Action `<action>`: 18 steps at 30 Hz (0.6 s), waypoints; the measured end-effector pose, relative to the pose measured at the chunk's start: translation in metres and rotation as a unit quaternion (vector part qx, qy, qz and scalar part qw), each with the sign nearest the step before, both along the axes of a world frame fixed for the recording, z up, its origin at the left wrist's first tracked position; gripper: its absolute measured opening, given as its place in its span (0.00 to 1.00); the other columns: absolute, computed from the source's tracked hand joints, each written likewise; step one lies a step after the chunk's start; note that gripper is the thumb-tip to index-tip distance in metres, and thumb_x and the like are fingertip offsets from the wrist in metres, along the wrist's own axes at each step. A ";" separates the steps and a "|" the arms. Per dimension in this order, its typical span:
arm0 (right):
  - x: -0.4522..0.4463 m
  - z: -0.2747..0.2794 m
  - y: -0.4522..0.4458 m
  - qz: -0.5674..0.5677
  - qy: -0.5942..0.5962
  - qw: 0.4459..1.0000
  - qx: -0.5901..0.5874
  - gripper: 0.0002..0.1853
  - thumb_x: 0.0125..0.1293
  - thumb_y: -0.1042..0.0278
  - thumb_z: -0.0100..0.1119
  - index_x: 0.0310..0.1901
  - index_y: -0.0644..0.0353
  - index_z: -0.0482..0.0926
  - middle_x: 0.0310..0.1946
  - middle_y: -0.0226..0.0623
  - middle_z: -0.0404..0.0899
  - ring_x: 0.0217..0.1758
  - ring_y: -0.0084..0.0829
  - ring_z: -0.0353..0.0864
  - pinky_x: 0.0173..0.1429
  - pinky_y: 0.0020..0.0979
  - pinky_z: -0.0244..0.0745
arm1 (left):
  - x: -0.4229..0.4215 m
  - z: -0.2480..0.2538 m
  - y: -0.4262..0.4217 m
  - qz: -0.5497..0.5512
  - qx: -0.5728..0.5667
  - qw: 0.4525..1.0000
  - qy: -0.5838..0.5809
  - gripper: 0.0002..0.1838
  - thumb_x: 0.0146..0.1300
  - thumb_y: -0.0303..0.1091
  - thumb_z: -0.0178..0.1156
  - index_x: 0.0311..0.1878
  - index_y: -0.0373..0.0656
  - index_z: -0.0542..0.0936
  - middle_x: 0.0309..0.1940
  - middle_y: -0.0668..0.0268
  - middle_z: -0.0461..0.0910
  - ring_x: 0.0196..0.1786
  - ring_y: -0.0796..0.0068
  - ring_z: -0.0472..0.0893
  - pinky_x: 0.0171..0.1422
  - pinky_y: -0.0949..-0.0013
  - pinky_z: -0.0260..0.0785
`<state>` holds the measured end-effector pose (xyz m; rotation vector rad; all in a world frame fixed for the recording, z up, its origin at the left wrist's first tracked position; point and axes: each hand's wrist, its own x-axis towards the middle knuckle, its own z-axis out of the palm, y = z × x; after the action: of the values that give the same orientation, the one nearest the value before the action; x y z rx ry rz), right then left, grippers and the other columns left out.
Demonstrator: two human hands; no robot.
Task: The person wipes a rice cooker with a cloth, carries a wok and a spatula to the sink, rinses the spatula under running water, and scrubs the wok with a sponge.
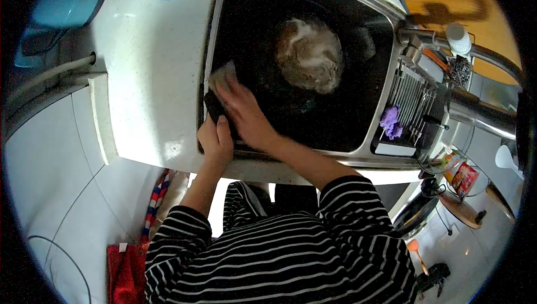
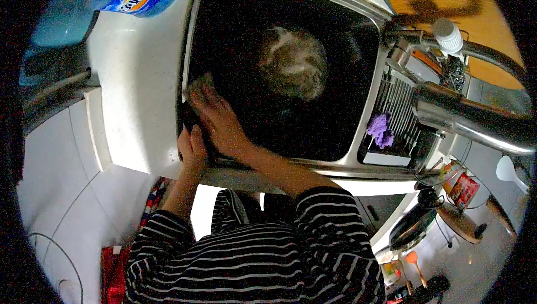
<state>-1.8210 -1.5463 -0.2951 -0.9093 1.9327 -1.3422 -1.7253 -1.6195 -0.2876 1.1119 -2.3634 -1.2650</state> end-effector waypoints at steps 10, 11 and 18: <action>-0.023 -0.121 0.080 0.070 0.221 0.946 0.228 0.33 0.65 0.72 0.49 0.71 0.41 0.52 0.72 0.43 0.47 0.70 0.52 0.53 0.69 0.49 0.56 | -0.001 0.013 0.000 -0.032 0.009 0.999 -0.016 0.17 0.64 0.39 0.42 0.43 0.35 0.73 0.23 0.47 0.74 0.26 0.40 0.72 0.29 0.50 0.62; -0.016 -0.118 0.088 0.095 0.235 0.938 0.238 0.33 0.65 0.72 0.48 0.70 0.40 0.53 0.72 0.41 0.47 0.70 0.52 0.54 0.68 0.49 0.57 | 0.000 0.010 0.000 -0.035 -0.002 0.999 -0.014 0.17 0.64 0.39 0.42 0.44 0.35 0.73 0.23 0.47 0.74 0.26 0.41 0.72 0.29 0.50 0.63; -0.014 -0.009 -0.010 0.014 0.000 0.999 -0.044 0.31 0.66 0.77 0.45 0.70 0.46 0.56 0.72 0.48 0.42 0.73 0.52 0.45 0.73 0.43 0.44 | 0.002 0.003 -0.001 -0.022 0.009 1.000 -0.002 0.17 0.64 0.38 0.42 0.45 0.35 0.73 0.25 0.47 0.75 0.27 0.40 0.73 0.30 0.51 0.63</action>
<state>-1.8347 -1.5565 -0.3037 -0.9755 1.8673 -1.4205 -1.7235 -1.6204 -0.2848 1.0740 -2.3980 -1.3022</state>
